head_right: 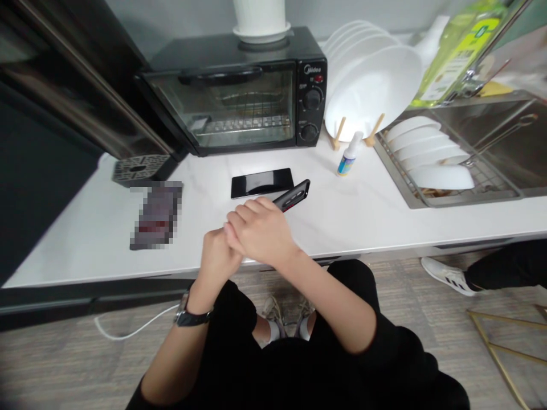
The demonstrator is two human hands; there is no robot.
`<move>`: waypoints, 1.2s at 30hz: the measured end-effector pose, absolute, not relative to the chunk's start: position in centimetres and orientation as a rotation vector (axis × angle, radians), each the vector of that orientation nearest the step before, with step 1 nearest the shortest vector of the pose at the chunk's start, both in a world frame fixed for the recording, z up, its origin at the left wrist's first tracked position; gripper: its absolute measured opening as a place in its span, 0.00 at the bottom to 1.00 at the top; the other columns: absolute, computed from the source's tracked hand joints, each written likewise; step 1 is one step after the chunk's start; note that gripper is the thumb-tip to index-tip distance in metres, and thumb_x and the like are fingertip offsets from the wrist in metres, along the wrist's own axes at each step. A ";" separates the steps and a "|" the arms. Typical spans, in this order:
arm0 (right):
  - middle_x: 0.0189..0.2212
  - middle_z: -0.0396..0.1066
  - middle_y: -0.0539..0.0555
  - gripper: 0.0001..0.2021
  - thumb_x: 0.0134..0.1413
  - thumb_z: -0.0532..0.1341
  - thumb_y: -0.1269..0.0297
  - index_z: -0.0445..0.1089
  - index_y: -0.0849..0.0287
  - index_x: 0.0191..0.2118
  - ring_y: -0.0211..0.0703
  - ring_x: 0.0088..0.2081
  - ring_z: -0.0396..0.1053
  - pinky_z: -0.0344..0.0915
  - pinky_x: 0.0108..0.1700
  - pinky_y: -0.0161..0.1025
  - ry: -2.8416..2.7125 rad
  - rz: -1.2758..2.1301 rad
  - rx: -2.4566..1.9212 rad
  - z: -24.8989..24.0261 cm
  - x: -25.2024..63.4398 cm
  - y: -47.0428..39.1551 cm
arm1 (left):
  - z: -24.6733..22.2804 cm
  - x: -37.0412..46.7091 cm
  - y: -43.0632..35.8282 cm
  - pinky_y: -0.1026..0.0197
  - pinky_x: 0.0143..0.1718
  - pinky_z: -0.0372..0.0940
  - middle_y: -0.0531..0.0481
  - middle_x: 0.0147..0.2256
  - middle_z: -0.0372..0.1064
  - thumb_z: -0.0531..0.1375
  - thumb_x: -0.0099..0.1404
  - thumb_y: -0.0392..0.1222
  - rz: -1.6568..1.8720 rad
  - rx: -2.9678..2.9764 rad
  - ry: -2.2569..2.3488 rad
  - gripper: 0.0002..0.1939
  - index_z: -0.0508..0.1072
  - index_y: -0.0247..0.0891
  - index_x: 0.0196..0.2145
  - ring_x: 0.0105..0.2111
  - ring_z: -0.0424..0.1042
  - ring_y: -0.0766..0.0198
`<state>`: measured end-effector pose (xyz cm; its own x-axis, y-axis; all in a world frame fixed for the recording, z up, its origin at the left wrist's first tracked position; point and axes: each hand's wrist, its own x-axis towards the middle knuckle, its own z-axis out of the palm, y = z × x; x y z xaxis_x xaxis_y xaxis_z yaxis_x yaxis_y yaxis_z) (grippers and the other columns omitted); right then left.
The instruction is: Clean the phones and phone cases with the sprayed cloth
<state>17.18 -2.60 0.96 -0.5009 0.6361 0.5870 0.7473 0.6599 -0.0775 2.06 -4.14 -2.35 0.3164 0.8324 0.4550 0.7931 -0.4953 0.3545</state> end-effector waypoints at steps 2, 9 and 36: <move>0.29 0.76 0.54 0.21 0.73 0.48 0.63 0.74 0.56 0.31 0.48 0.36 0.70 0.60 0.44 0.47 -2.259 -0.279 -1.167 1.0 20.2 -1.0 | -1.9 2.3 -4.3 0.62 0.27 0.61 0.49 0.26 0.77 0.55 0.75 0.38 0.957 2.432 1.485 0.14 0.80 0.35 0.39 0.22 0.73 0.63; 0.29 0.79 0.54 0.22 0.71 0.48 0.67 0.77 0.57 0.31 0.49 0.38 0.74 0.58 0.62 0.49 -1.999 -0.220 -1.391 0.9 23.1 0.5 | -1.6 2.9 -4.4 0.64 0.32 0.64 0.51 0.32 0.81 0.57 0.77 0.41 0.986 2.390 1.462 0.13 0.80 0.39 0.50 0.27 0.76 0.65; 0.36 0.82 0.57 0.23 0.75 0.48 0.61 0.81 0.61 0.43 0.50 0.41 0.76 0.68 0.52 0.50 -2.258 -0.184 -1.131 1.1 20.5 -0.9 | -1.8 2.3 -4.1 0.62 0.27 0.60 0.49 0.25 0.76 0.54 0.72 0.37 0.971 2.450 1.434 0.13 0.78 0.36 0.36 0.22 0.72 0.63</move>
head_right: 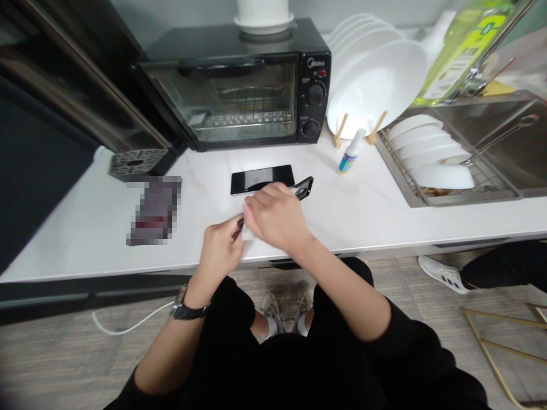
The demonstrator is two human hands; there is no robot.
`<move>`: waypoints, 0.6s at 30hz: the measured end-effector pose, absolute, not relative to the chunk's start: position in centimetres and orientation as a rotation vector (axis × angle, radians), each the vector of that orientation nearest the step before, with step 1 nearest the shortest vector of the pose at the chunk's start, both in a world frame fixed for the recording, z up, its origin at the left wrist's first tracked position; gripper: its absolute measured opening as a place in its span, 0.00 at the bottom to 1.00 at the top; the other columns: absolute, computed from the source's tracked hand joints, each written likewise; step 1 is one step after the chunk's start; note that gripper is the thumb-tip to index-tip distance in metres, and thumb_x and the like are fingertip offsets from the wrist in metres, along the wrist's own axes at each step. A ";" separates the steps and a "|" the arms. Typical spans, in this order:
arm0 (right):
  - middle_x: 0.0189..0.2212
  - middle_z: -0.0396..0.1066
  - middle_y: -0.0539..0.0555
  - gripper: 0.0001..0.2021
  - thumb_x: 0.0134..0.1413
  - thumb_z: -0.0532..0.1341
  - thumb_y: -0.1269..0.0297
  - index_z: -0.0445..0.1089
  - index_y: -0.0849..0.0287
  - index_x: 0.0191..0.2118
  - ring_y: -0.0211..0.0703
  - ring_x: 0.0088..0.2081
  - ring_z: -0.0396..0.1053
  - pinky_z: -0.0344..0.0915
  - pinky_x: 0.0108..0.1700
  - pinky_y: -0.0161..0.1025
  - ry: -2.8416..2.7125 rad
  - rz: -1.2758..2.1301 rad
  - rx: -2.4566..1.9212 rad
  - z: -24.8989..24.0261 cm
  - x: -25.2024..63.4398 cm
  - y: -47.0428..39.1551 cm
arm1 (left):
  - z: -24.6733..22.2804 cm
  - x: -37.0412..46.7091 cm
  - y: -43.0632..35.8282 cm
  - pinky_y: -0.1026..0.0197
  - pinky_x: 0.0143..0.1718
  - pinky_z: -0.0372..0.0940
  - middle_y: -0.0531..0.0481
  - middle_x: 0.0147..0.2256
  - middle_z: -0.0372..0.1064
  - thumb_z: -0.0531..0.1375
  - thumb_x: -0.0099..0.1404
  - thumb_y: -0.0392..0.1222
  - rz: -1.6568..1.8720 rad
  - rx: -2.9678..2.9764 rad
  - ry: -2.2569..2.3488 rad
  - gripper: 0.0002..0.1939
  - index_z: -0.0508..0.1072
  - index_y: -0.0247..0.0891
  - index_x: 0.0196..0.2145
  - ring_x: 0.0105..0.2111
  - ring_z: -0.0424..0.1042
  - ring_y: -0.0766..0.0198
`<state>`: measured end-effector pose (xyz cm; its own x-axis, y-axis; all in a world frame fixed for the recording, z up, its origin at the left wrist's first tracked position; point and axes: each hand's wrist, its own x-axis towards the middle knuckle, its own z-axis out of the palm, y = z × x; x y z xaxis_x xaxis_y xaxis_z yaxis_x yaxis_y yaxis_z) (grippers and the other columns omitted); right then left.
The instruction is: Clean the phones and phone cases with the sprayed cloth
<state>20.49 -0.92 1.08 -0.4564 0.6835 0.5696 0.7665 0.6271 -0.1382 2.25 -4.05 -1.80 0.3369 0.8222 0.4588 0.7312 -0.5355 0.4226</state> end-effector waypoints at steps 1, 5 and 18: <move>0.35 0.82 0.58 0.25 0.75 0.47 0.62 0.81 0.61 0.41 0.51 0.40 0.76 0.68 0.50 0.51 -2.220 -0.190 -1.202 1.1 22.2 -0.1 | -1.6 2.4 -4.1 0.63 0.28 0.61 0.50 0.27 0.77 0.55 0.75 0.39 0.961 2.406 1.427 0.13 0.79 0.36 0.41 0.23 0.73 0.64; 0.39 0.84 0.57 0.24 0.75 0.46 0.66 0.82 0.60 0.43 0.53 0.49 0.79 0.63 0.65 0.57 -2.018 -0.183 -1.371 1.0 25.3 1.7 | -1.2 2.9 -4.3 0.65 0.30 0.61 0.52 0.29 0.79 0.57 0.78 0.44 0.969 2.363 1.423 0.13 0.79 0.38 0.49 0.23 0.73 0.67; 0.44 0.84 0.58 0.23 0.75 0.48 0.62 0.81 0.63 0.50 0.49 0.50 0.80 0.64 0.66 0.52 -2.194 -0.130 -1.205 1.1 21.4 -0.5 | -1.7 2.3 -4.2 0.62 0.28 0.61 0.48 0.30 0.80 0.55 0.73 0.36 0.951 2.445 1.422 0.12 0.79 0.35 0.40 0.24 0.75 0.63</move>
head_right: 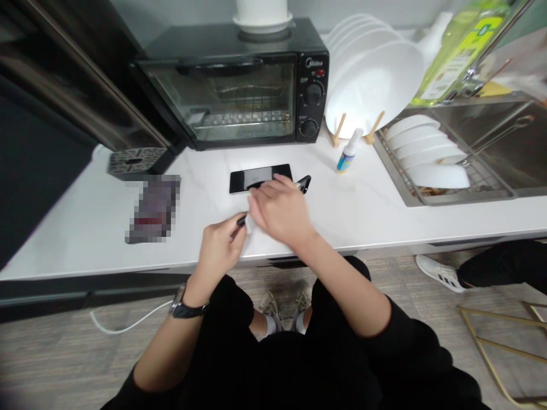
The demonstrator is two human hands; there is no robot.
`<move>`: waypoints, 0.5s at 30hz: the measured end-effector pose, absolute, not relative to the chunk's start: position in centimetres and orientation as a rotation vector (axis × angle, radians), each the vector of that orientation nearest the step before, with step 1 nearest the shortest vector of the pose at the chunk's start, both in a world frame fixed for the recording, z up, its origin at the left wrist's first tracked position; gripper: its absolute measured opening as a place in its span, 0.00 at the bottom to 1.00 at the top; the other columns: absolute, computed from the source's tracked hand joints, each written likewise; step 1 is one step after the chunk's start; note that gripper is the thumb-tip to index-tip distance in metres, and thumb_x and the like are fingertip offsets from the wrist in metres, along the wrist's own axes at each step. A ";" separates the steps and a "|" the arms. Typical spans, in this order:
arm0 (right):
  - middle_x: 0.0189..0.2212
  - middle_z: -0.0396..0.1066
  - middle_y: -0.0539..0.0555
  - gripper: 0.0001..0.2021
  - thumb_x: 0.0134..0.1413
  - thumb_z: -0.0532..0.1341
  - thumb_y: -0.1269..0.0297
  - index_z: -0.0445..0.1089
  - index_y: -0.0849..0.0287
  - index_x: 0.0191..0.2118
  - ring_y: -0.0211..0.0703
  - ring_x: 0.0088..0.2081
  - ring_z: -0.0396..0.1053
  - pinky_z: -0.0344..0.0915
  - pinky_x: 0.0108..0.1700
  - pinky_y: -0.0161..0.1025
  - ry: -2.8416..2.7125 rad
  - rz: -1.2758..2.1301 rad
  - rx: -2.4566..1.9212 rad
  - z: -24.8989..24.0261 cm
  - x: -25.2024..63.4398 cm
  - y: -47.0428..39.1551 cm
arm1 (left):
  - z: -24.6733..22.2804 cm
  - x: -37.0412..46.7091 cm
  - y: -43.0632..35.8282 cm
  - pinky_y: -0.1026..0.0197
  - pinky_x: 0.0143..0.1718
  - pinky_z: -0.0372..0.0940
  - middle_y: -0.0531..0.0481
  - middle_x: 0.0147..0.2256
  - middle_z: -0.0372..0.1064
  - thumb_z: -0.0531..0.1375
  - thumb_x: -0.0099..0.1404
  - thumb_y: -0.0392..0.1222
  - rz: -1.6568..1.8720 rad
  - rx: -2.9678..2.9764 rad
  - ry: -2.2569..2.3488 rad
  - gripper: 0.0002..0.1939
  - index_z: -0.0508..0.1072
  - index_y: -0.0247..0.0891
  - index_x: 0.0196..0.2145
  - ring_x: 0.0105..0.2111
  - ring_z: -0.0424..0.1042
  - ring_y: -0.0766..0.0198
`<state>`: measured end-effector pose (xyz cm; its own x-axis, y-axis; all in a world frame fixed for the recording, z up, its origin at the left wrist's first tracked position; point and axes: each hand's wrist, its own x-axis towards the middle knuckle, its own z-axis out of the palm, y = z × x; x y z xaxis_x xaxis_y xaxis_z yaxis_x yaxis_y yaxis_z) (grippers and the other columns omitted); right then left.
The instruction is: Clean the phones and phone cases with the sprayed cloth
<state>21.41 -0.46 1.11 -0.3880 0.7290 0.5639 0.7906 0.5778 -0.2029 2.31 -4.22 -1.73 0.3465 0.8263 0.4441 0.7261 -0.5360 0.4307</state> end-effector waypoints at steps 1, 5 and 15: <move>0.43 0.85 0.58 0.24 0.75 0.47 0.62 0.82 0.62 0.48 0.50 0.50 0.80 0.64 0.67 0.54 -2.151 -0.134 -1.278 1.2 22.8 0.4 | -1.5 2.4 -4.3 0.64 0.29 0.61 0.49 0.32 0.81 0.55 0.76 0.39 0.951 2.409 1.407 0.12 0.79 0.36 0.46 0.26 0.75 0.64; 0.45 0.85 0.58 0.24 0.75 0.46 0.65 0.82 0.62 0.50 0.54 0.60 0.76 0.54 0.73 0.62 -2.033 -0.143 -1.388 1.4 24.2 1.8 | -1.3 2.8 -4.4 0.64 0.30 0.62 0.51 0.33 0.82 0.56 0.78 0.43 0.944 2.398 1.425 0.13 0.78 0.38 0.52 0.26 0.75 0.66; 0.47 0.84 0.57 0.22 0.76 0.49 0.63 0.80 0.64 0.52 0.49 0.54 0.79 0.61 0.70 0.51 -2.274 -0.113 -1.144 1.6 19.6 -1.6 | -2.0 2.2 -4.3 0.59 0.29 0.64 0.45 0.28 0.79 0.54 0.68 0.33 0.879 2.532 1.463 0.12 0.78 0.36 0.35 0.26 0.77 0.57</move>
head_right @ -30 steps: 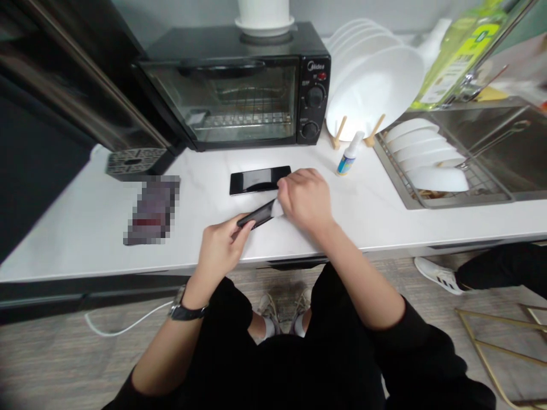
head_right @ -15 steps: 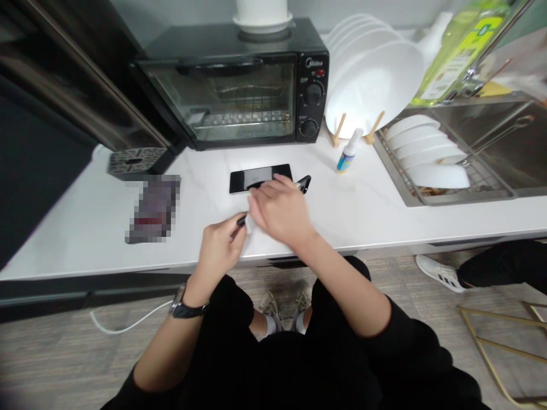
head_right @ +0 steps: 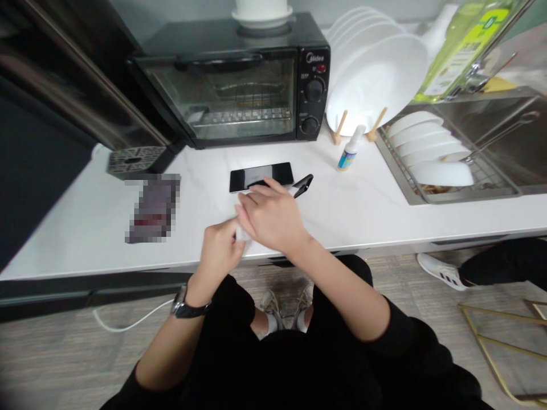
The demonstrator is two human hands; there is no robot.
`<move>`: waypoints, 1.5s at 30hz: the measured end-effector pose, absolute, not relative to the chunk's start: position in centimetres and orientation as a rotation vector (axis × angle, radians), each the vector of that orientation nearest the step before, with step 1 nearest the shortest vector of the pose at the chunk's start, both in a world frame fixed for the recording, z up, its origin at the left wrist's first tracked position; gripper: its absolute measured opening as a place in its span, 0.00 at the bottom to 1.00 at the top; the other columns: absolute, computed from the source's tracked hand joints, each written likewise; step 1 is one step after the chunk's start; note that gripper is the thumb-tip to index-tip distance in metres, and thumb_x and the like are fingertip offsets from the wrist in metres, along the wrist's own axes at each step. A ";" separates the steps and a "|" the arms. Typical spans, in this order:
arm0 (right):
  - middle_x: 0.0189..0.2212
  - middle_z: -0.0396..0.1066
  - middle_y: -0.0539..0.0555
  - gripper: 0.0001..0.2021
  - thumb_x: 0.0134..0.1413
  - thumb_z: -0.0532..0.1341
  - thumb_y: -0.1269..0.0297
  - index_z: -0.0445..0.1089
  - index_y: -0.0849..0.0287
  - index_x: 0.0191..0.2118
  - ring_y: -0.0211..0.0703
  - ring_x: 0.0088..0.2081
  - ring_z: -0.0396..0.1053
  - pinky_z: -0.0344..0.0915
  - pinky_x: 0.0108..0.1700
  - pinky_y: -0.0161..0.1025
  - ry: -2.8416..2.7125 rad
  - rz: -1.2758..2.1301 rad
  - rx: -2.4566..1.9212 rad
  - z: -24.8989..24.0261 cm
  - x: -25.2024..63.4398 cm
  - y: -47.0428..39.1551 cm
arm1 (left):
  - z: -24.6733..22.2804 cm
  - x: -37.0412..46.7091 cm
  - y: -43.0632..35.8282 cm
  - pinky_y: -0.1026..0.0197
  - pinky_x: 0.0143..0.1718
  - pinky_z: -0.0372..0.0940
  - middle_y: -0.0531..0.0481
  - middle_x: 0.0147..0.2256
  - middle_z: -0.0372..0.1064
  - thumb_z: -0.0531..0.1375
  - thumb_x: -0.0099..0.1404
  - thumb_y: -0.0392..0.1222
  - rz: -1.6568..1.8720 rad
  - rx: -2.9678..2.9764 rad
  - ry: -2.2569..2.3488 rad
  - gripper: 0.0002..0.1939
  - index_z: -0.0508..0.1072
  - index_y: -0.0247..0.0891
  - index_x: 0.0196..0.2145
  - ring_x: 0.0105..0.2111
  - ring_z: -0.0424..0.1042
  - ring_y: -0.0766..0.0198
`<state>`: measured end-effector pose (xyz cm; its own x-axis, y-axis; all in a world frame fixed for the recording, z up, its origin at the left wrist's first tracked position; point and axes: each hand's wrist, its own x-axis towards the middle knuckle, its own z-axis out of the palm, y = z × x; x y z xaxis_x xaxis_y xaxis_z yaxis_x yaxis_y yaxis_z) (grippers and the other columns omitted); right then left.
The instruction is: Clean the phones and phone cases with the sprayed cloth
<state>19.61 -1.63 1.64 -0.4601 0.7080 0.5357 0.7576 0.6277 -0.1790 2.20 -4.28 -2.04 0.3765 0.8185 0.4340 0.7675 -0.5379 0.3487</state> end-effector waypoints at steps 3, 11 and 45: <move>0.43 0.85 0.58 0.24 0.75 0.47 0.64 0.83 0.62 0.47 0.50 0.53 0.80 0.59 0.71 0.55 -2.153 -0.123 -1.339 1.5 23.8 0.9 | -1.8 2.4 -4.5 0.63 0.36 0.67 0.49 0.39 0.83 0.55 0.75 0.37 0.908 2.457 1.399 0.14 0.77 0.39 0.53 0.32 0.80 0.62; 0.48 0.84 0.55 0.21 0.74 0.49 0.64 0.80 0.60 0.52 0.50 0.59 0.76 0.52 0.74 0.56 -2.189 -0.110 -1.163 1.5 18.5 -2.1 | -2.2 2.6 -4.2 0.59 0.26 0.61 0.45 0.25 0.77 0.52 0.71 0.34 0.889 2.569 1.508 0.14 0.78 0.34 0.35 0.22 0.74 0.58; 0.39 0.84 0.56 0.23 0.75 0.49 0.62 0.82 0.60 0.41 0.48 0.46 0.77 0.59 0.63 0.50 -2.192 -0.106 -1.190 1.4 16.5 -2.4 | -2.1 2.8 -4.0 0.60 0.24 0.54 0.47 0.21 0.72 0.53 0.68 0.35 0.974 2.500 1.533 0.12 0.73 0.37 0.29 0.20 0.68 0.61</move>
<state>16.49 -2.36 1.43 -0.3901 0.7273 0.5647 0.7785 0.5880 -0.2195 2.81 -3.97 -2.12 0.3094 0.8183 0.4844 0.7862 -0.5067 0.3537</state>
